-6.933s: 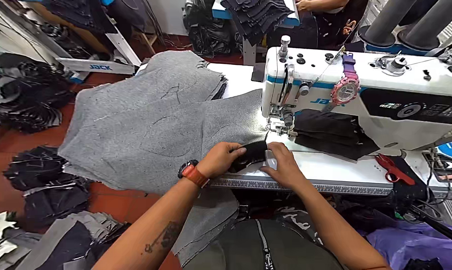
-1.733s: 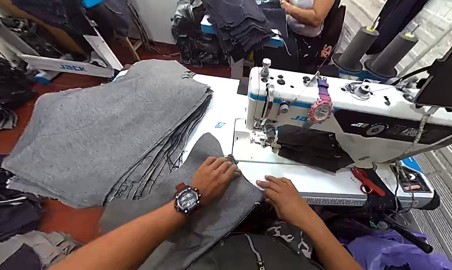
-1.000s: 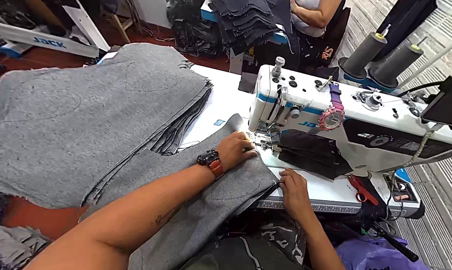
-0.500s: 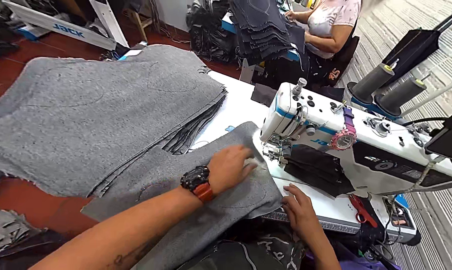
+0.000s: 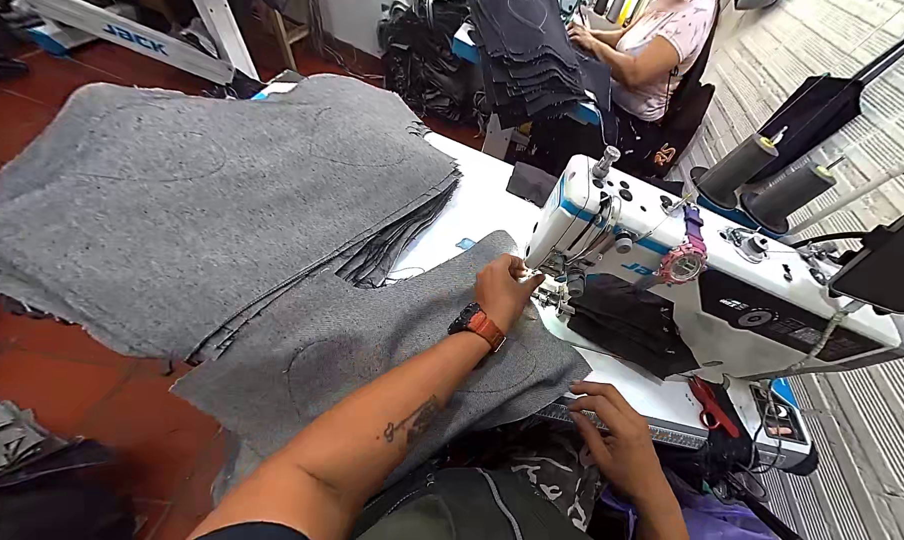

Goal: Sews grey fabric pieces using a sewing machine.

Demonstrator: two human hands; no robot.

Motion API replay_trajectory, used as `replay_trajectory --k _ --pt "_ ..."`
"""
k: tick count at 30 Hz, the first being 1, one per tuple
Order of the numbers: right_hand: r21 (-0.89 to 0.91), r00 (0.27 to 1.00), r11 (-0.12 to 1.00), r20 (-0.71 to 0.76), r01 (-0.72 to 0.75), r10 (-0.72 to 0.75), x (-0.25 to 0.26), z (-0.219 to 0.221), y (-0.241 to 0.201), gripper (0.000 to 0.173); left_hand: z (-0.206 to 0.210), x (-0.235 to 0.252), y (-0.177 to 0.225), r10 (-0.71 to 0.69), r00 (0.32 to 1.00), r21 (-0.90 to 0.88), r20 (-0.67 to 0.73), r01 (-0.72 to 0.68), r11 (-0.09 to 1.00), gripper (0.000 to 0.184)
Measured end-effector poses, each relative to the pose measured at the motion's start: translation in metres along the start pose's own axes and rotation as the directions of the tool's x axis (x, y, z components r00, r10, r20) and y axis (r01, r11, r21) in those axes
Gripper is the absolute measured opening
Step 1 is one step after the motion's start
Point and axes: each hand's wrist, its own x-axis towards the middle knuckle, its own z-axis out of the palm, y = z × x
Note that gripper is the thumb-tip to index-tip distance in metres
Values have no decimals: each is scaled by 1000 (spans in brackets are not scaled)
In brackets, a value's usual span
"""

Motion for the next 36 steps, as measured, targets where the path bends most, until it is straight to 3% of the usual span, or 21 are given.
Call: replay_trajectory --k 4,9,11,13,15,18,20,22,26,28,32,34,36 --pt "13 1000 1000 9 24 -24 -5 10 2 14 0 0 -9 44 999 -34 -22 -44 998 22" --pt "38 998 998 -43 41 -39 8 8 4 14 -3 -5 -16 165 986 -36 -39 -166 985 16" --pt "98 994 995 -110 -12 23 23 4 4 14 -4 -11 -15 207 978 7 -23 -206 978 15" --pt "246 970 956 -139 -162 200 39 3 1 14 -6 -18 -14 237 971 42 11 -238 970 15" --pt "441 912 839 -97 -320 399 64 8 -2 15 -10 -24 -10 260 964 99 56 -264 959 16" --pt "733 799 506 85 -454 595 113 30 6 23 -13 -30 -8 268 959 165 95 -281 945 15" --pt "852 745 267 194 -451 638 141 46 12 22 -13 -31 -11 276 954 179 117 -294 939 16" --pt "913 712 105 232 -395 663 161 60 14 18 -16 -30 -12 264 950 199 164 -295 935 16" --pt "938 625 -44 264 -344 735 176 75 10 11 -24 -24 -17 213 961 231 174 -250 940 17" --pt "927 625 -5 256 -374 738 171 75 5 7 -28 -21 -14 157 978 204 137 -183 962 19" --pt "850 718 258 184 -460 671 138 69 4 8 -20 -14 -11 192 980 177 41 -197 964 48" --pt "824 772 341 171 -452 612 121 67 4 8 -12 -14 -7 232 973 178 -5 -227 957 48" --pt "793 801 401 173 -458 573 108 62 2 8 -6 -16 0 149 989 131 12 -149 980 44"
